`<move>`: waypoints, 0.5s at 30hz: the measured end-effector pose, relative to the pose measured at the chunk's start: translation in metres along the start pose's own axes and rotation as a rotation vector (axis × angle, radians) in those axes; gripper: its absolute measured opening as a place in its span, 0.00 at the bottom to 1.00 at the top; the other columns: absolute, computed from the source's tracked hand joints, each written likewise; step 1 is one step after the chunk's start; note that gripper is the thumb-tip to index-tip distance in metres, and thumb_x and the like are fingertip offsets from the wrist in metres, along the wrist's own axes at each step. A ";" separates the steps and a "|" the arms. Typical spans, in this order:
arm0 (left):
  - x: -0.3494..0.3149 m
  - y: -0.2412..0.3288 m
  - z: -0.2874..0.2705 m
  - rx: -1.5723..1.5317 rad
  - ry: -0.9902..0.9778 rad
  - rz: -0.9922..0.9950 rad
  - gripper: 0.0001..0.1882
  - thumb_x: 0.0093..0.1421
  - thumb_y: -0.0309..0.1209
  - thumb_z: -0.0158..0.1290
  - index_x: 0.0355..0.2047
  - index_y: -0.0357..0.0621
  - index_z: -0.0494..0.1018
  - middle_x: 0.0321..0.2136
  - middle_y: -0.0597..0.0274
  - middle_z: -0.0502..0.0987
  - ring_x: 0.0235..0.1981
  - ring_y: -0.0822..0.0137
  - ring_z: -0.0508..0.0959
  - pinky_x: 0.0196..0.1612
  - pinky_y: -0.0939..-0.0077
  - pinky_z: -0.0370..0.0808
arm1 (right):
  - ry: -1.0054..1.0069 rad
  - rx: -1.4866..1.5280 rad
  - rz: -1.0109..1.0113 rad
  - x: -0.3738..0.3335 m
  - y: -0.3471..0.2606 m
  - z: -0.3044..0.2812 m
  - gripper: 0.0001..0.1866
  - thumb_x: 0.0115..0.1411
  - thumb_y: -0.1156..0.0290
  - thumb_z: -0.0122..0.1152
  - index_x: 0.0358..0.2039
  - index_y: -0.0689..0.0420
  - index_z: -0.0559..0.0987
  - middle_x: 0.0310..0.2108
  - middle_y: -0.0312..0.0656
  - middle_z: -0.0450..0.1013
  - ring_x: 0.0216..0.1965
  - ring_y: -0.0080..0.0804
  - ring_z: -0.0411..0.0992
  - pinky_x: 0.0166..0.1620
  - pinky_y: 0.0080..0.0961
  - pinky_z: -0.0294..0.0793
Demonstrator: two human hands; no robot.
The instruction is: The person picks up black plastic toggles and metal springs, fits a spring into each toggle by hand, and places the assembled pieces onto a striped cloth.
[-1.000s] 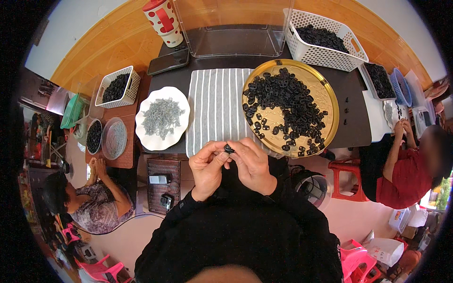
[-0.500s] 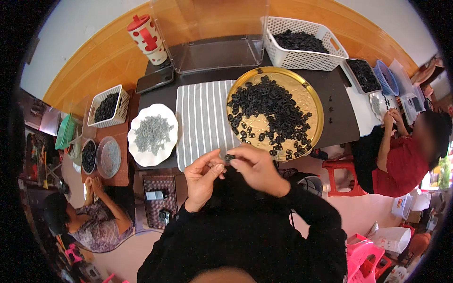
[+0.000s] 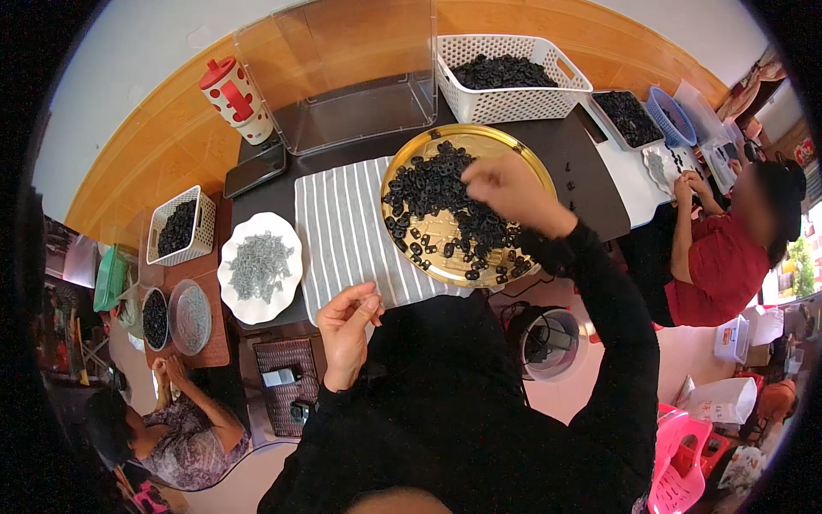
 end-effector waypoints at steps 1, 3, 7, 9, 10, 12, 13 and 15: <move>0.001 -0.002 0.001 0.010 -0.003 -0.020 0.11 0.59 0.18 0.55 0.43 0.35 0.77 0.30 0.62 0.77 0.29 0.74 0.76 0.28 0.83 0.72 | 0.016 -0.124 -0.036 -0.013 0.002 0.008 0.07 0.52 0.78 0.59 0.33 0.64 0.79 0.21 0.40 0.73 0.25 0.27 0.71 0.30 0.25 0.70; 0.002 -0.002 0.005 0.025 -0.018 -0.040 0.11 0.59 0.19 0.55 0.42 0.35 0.77 0.30 0.62 0.77 0.29 0.75 0.75 0.28 0.83 0.72 | 0.029 -0.529 -0.273 -0.024 -0.010 0.026 0.06 0.51 0.76 0.59 0.30 0.62 0.79 0.24 0.46 0.71 0.29 0.40 0.73 0.32 0.35 0.71; 0.002 -0.006 0.012 0.076 -0.051 -0.060 0.11 0.58 0.20 0.56 0.42 0.33 0.77 0.29 0.60 0.78 0.28 0.73 0.76 0.28 0.83 0.72 | 0.018 -0.686 -0.208 -0.026 -0.001 0.043 0.06 0.49 0.75 0.60 0.29 0.61 0.78 0.26 0.48 0.70 0.33 0.49 0.71 0.36 0.41 0.72; 0.002 -0.008 0.016 0.073 -0.052 -0.080 0.11 0.58 0.20 0.56 0.42 0.33 0.77 0.29 0.61 0.78 0.28 0.72 0.76 0.28 0.83 0.72 | -0.043 -0.837 -0.227 -0.022 0.003 0.054 0.06 0.49 0.77 0.58 0.30 0.61 0.78 0.27 0.48 0.69 0.33 0.49 0.71 0.37 0.40 0.72; 0.002 -0.011 0.018 0.069 -0.053 -0.099 0.10 0.58 0.20 0.56 0.42 0.33 0.77 0.29 0.61 0.78 0.28 0.72 0.76 0.28 0.83 0.71 | -0.082 -0.704 -0.264 -0.024 -0.001 0.056 0.06 0.49 0.77 0.58 0.29 0.61 0.77 0.27 0.49 0.69 0.33 0.50 0.71 0.38 0.40 0.72; 0.002 -0.011 0.019 0.090 -0.057 -0.092 0.10 0.58 0.20 0.56 0.42 0.33 0.77 0.29 0.61 0.78 0.28 0.72 0.76 0.28 0.83 0.71 | -0.035 -0.669 -0.296 -0.023 -0.012 0.056 0.05 0.48 0.78 0.58 0.28 0.61 0.77 0.27 0.49 0.69 0.33 0.50 0.71 0.37 0.40 0.72; 0.002 -0.010 0.020 0.108 -0.065 -0.082 0.11 0.58 0.20 0.56 0.42 0.33 0.77 0.29 0.61 0.78 0.28 0.72 0.76 0.28 0.83 0.71 | 0.015 -0.638 -0.327 -0.024 -0.016 0.053 0.05 0.48 0.78 0.57 0.28 0.61 0.76 0.27 0.49 0.69 0.33 0.50 0.71 0.37 0.40 0.72; 0.002 -0.011 0.018 0.115 -0.056 -0.096 0.10 0.58 0.20 0.56 0.42 0.33 0.77 0.29 0.61 0.77 0.28 0.72 0.76 0.28 0.83 0.71 | 0.063 -0.644 -0.357 -0.027 -0.017 0.047 0.03 0.47 0.80 0.57 0.25 0.60 0.75 0.27 0.48 0.69 0.33 0.50 0.71 0.36 0.40 0.71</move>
Point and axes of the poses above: each hand's wrist, its own x-axis towards the middle knuckle, its own z-axis out of the palm, y = z × x, the point moved 9 cm from there along x, towards the middle knuckle
